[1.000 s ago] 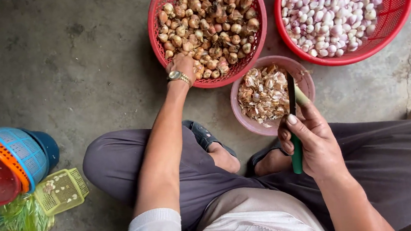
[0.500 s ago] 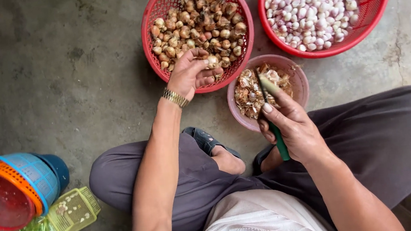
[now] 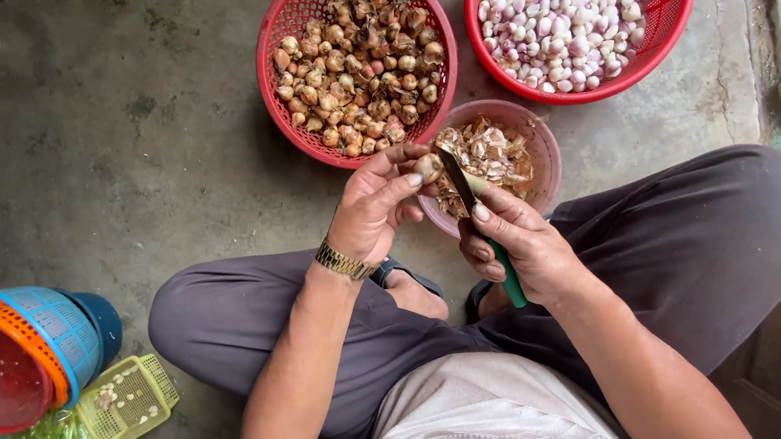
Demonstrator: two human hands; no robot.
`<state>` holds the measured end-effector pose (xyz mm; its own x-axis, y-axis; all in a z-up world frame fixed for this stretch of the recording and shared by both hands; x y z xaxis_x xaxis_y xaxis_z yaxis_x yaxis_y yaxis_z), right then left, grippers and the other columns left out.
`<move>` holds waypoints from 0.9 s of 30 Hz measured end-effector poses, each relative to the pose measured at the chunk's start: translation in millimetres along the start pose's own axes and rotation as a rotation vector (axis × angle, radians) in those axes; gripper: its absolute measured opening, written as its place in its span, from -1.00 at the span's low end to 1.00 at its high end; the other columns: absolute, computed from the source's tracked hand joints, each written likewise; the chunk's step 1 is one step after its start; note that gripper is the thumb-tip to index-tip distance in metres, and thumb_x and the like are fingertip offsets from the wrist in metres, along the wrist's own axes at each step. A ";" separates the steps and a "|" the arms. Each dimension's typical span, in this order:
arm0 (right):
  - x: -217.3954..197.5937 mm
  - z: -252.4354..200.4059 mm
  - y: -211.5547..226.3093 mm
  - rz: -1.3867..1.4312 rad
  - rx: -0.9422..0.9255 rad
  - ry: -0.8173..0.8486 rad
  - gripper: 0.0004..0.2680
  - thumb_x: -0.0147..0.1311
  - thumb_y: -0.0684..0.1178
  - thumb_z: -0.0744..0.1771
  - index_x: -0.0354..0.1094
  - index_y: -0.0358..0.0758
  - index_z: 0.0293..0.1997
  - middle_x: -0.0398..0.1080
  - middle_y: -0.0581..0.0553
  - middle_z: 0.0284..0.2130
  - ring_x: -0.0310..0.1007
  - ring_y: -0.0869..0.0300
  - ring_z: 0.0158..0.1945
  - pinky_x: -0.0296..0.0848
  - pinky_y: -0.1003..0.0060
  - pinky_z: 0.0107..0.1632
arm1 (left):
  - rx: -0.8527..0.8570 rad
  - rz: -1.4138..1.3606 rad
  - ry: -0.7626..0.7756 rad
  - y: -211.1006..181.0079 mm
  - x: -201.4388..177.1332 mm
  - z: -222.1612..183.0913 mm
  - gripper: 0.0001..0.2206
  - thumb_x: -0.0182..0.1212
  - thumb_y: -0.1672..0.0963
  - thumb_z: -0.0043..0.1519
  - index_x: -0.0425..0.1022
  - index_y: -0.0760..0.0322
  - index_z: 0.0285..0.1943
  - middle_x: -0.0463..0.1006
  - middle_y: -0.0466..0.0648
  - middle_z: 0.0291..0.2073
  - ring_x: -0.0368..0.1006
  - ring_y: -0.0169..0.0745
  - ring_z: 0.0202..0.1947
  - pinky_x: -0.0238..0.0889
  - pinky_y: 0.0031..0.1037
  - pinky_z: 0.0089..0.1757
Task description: Manually peeling shallots with a knife while sitting on the floor and sorting them into baskets.
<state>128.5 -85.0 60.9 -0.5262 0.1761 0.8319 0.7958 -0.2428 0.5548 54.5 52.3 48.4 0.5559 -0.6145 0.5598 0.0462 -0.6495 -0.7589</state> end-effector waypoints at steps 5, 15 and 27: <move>6.0 -10.1 11.3 -0.031 -0.037 0.019 -0.62 -0.22 -0.23 0.43 -0.04 -0.44 0.48 0.15 -0.09 -0.66 0.23 0.30 -0.69 0.34 0.53 -0.68 | 0.054 0.045 -0.070 0.1 17.1 -23.9 -0.69 0.28 0.25 0.24 0.44 0.40 0.16 0.59 0.02 -0.14 0.65 -0.19 -0.23 0.59 -0.69 -0.42; 35.8 -30.4 43.9 -0.241 -0.070 0.158 -0.54 -0.10 -0.26 0.40 -0.15 -0.36 0.52 0.24 -0.18 -0.65 0.24 0.23 -0.68 0.31 0.48 -0.64 | 0.128 0.161 -0.157 -10.1 50.0 -53.8 -0.63 0.40 0.28 0.13 0.48 0.47 0.12 0.59 0.03 -0.24 0.65 -0.18 -0.28 0.55 -0.70 -0.50; 22.6 -16.1 46.9 -0.451 0.122 0.095 -0.53 0.01 -0.33 0.35 0.00 -0.40 0.47 0.31 -0.07 -0.63 0.36 0.31 -0.63 0.38 0.49 -0.55 | -0.025 0.136 -0.163 27.5 9.2 -22.4 -0.63 0.50 0.26 0.05 0.52 0.51 0.02 0.56 0.02 -0.33 0.61 -0.30 -0.39 0.56 -0.62 -0.50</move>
<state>149.2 -107.8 105.9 -0.8480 0.1483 0.5088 0.5078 -0.0472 0.8602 42.4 18.7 40.1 0.6822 -0.6185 0.3900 -0.0584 -0.5777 -0.8141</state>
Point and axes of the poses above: each hand's wrist, its own z-axis towards the middle knuckle, its own x-axis out of the palm, y = z × x, the point moved 8 cm from there along z, towards the middle knuckle
